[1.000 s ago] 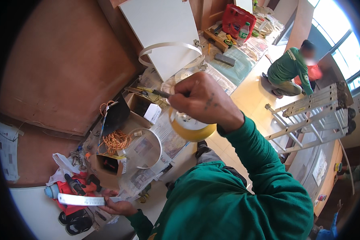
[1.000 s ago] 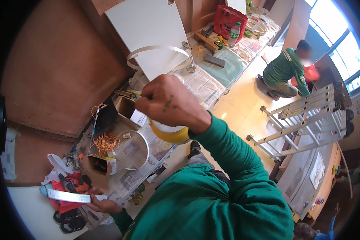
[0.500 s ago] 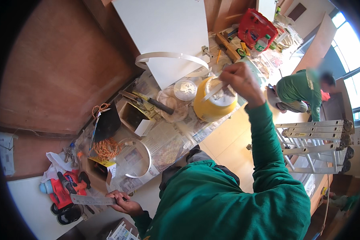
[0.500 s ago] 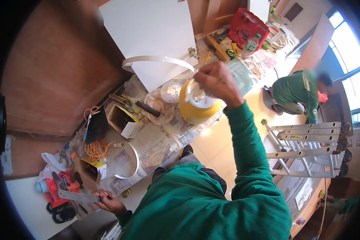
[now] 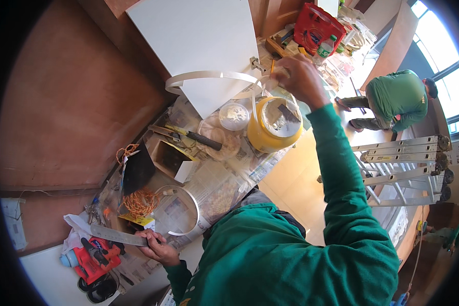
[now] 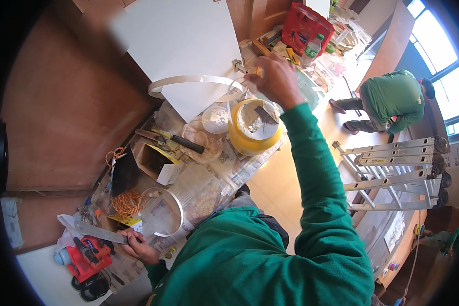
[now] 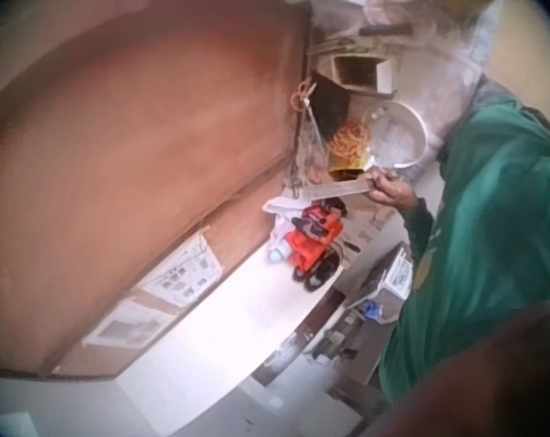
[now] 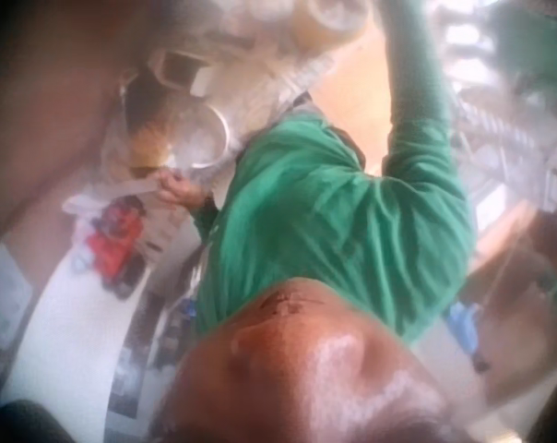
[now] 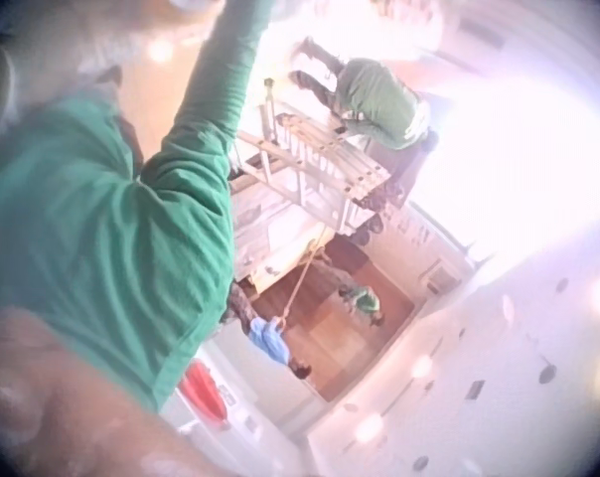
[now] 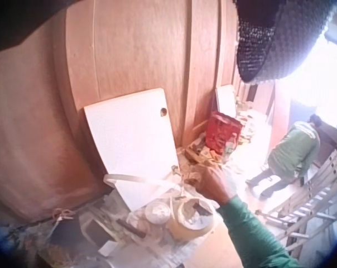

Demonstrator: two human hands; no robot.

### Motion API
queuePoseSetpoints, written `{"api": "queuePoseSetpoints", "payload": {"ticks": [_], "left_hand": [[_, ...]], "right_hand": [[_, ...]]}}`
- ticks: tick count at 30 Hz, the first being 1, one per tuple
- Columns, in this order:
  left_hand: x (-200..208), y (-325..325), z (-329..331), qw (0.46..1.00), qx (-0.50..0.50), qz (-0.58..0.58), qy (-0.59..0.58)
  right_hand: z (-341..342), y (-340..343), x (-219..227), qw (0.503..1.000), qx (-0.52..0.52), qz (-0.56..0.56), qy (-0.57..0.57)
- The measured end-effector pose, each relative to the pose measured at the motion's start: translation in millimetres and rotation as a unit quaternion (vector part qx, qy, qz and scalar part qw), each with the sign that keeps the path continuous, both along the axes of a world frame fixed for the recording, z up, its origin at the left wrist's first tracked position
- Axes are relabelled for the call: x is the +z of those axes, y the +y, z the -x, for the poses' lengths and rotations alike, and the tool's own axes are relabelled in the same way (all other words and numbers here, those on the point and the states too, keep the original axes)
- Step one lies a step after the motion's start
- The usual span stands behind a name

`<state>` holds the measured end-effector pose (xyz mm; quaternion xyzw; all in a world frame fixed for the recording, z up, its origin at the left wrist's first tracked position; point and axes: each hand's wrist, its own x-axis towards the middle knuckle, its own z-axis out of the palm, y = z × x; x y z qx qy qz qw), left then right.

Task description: The person uses a metal ruler to measure and mark a wooden panel mounted on a wall, referencing a printed instruction sheet. They then pick up a white cabinet door and place it against the wall to check alignment. The person continues to measure and mark the wooden panel with a pencil.

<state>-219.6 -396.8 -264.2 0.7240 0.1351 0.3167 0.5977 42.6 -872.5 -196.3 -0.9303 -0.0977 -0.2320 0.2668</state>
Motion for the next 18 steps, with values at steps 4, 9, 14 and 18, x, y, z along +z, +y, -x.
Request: {"api": "queuePoseSetpoints", "payload": {"ticks": [4, 9, 14, 18], "left_hand": [[-2.7, 4.8, -3.4, 1.0, -0.015, 0.006, 0.018], [-14.1, 1.9, -2.0, 0.985, 0.067, 0.117, 0.11], [-7.3, -1.7, -18.2, 0.996, -0.052, 0.044, 0.05], [-10.4, -3.3, -20.0, 0.995, -0.082, 0.047, 0.039]], "right_hand": [[62.1, -6.2, 16.7, 0.986, -0.14, -0.026, 0.086], [113.6, 10.9, 6.3, 0.979, -0.124, 0.016, 0.161], [113.9, 17.3, -13.7, 0.977, -0.151, 0.037, 0.148], [112.9, 14.9, -19.9, 0.977, -0.155, 0.055, 0.137]]}}
